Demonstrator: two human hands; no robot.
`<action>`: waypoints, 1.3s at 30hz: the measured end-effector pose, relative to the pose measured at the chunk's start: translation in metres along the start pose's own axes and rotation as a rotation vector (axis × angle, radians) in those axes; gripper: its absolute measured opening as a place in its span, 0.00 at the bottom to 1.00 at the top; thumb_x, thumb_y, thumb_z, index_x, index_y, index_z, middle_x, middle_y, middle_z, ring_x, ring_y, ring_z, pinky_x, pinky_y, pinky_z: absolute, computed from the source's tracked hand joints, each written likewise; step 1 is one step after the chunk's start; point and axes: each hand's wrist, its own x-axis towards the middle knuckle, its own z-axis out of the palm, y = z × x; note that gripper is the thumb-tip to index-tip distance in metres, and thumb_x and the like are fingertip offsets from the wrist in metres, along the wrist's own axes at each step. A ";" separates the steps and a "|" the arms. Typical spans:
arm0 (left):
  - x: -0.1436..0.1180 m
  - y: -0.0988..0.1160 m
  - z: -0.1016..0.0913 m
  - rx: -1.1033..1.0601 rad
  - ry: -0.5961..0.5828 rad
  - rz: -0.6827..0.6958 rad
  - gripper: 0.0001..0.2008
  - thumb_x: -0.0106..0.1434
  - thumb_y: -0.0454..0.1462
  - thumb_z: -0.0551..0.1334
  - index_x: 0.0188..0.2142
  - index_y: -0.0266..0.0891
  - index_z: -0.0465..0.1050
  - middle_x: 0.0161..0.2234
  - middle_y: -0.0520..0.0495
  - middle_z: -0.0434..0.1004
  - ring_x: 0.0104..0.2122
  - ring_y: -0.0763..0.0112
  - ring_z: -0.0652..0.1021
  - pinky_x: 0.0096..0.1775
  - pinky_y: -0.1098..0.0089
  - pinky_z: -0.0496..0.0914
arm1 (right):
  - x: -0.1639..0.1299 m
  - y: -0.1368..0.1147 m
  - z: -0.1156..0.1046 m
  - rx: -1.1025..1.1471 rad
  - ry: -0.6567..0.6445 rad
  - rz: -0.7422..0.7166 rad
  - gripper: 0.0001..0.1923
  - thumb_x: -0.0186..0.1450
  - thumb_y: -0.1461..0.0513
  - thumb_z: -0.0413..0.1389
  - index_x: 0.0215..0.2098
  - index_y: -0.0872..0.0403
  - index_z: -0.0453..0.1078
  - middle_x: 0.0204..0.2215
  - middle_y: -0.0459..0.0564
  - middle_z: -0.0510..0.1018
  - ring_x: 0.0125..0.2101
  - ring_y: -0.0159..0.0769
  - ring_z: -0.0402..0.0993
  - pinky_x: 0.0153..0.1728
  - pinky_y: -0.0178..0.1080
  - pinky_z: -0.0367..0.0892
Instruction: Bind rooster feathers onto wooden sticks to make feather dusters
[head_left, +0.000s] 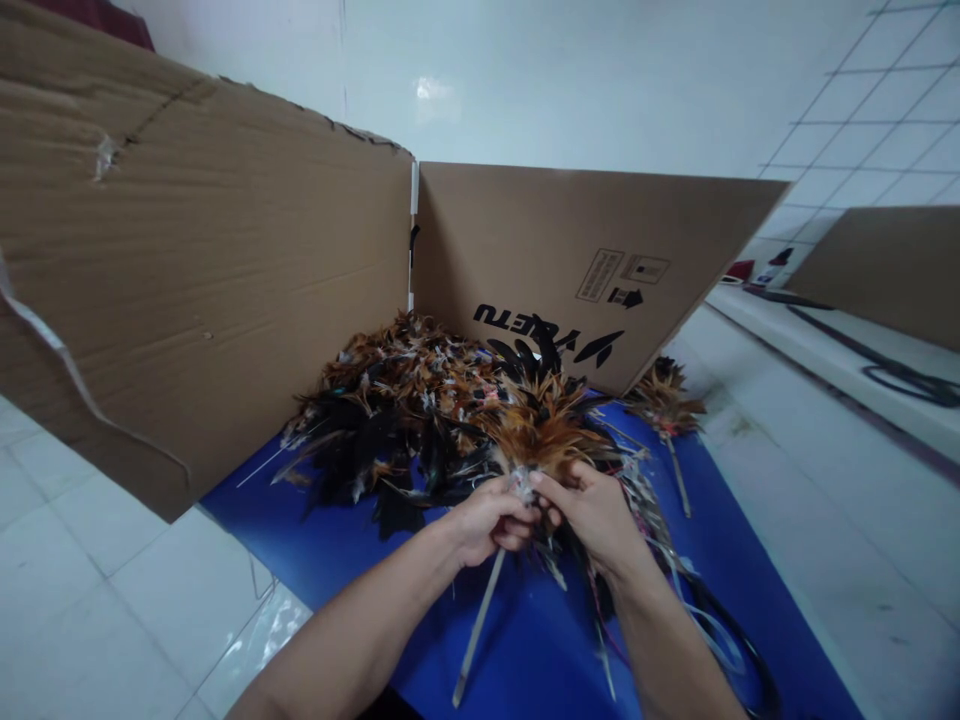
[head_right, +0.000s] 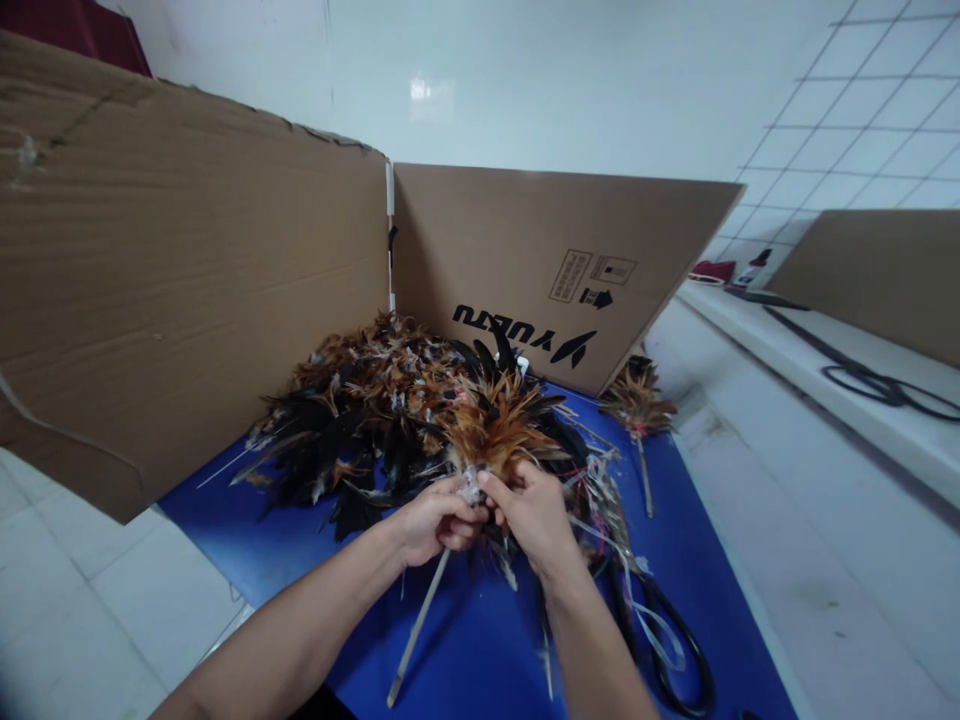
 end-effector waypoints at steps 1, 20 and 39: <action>0.000 0.000 -0.001 -0.010 0.001 -0.003 0.10 0.46 0.31 0.61 0.31 0.35 0.65 0.29 0.49 0.68 0.15 0.88 0.52 0.16 0.79 0.40 | 0.000 0.000 0.000 -0.010 0.001 -0.003 0.15 0.49 0.54 0.62 0.20 0.54 0.61 0.12 0.40 0.68 0.12 0.26 0.60 0.14 0.31 0.55; 0.001 0.005 -0.009 -0.035 0.076 0.035 0.14 0.55 0.41 0.63 0.31 0.38 0.57 0.22 0.57 0.54 0.15 0.88 0.51 0.17 0.82 0.40 | 0.005 0.000 -0.036 -0.176 0.031 -0.097 0.16 0.51 0.53 0.59 0.33 0.55 0.69 0.21 0.46 0.73 0.21 0.33 0.69 0.17 0.32 0.61; 0.003 0.011 -0.019 -0.018 0.146 0.110 0.14 0.57 0.40 0.61 0.29 0.37 0.55 0.24 0.56 0.55 0.16 0.88 0.52 0.17 0.82 0.40 | 0.010 0.025 -0.059 -0.269 -0.230 -0.021 0.13 0.55 0.52 0.54 0.26 0.55 0.65 0.16 0.42 0.68 0.15 0.27 0.60 0.17 0.31 0.53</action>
